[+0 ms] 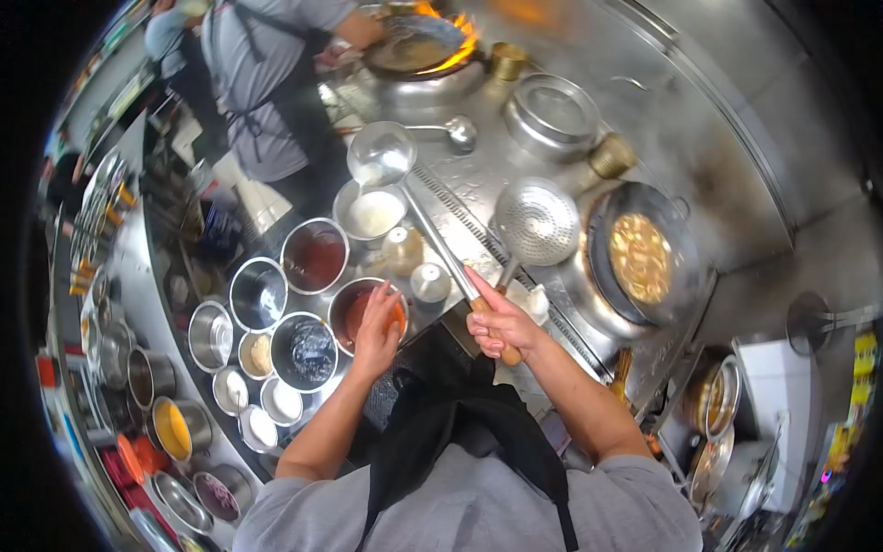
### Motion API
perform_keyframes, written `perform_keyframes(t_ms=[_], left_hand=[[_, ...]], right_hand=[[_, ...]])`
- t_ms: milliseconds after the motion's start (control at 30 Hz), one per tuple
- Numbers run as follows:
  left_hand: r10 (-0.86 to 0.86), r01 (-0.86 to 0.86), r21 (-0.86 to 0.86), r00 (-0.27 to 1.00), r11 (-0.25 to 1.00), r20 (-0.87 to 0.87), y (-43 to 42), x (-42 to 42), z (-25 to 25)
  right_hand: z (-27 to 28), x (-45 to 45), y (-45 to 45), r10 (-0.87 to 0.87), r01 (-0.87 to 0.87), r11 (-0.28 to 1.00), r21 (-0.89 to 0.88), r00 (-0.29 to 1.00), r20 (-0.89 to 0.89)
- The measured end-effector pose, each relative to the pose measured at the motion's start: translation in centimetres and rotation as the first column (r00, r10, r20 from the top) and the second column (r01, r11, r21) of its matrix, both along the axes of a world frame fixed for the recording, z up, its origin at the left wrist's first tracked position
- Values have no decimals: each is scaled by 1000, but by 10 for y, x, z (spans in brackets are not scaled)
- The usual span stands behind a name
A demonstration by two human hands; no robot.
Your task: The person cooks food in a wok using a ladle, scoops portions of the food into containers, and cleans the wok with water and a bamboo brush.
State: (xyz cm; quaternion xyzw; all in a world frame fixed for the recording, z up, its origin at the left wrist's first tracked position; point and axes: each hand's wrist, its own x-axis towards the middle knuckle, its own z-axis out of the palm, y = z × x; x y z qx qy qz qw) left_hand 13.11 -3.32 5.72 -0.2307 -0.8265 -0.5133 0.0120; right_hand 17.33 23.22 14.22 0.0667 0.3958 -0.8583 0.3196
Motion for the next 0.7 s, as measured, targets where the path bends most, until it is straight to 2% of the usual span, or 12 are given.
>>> perform_keyframes(t_ms=[33, 100, 233, 300, 367, 400, 433, 500, 533, 567, 600, 700], left_hand=[[-39, 39, 0, 999, 999, -14, 2, 2, 7], [-64, 64, -28, 998, 998, 6, 1, 8, 18], [-82, 68, 135, 991, 989, 104, -15, 26, 20], [-16, -22, 228, 986, 973, 165, -12, 41, 33], [64, -77, 145, 994, 986, 91, -27, 44, 0], [69, -115, 247, 980, 962, 189, -18, 49, 3], [60, -104, 245, 982, 964, 181, -7, 51, 7], [9, -67, 262, 976, 963, 218, 19, 57, 18], [-20, -18, 203, 983, 979, 181, 38, 58, 26], [-53, -18, 262, 964, 965, 259, 58, 59, 25], [-117, 81, 193, 976, 978, 183, 75, 58, 28], [-248, 237, 91, 958, 967, 144, 133, 68, 49]], right_hand=[[4, 8, 8, -39, 39, 999, 0, 999, -14], [11, 33, 26, -113, 151, 894, -423, 987, 113], [46, 109, 82, -306, 296, 874, -387, 951, 37], [65, 148, 116, -417, 401, 892, -209, 908, -35], [72, 182, 149, -493, 503, 861, 73, 861, -121], [82, 192, 160, -558, 565, 755, 333, 820, -127], [80, 200, 176, -566, 575, 750, 326, 814, -132], [72, 215, 210, -425, 397, 335, 854, 873, -239], [86, 218, 218, -382, 208, 127, 970, 913, -145], [62, 228, 242, -392, 213, 134, 968, 908, -146], [18, 243, 275, -311, 244, -15, 970, 921, -236], [1, 263, 306, -252, 175, -128, 976, 946, -203]])
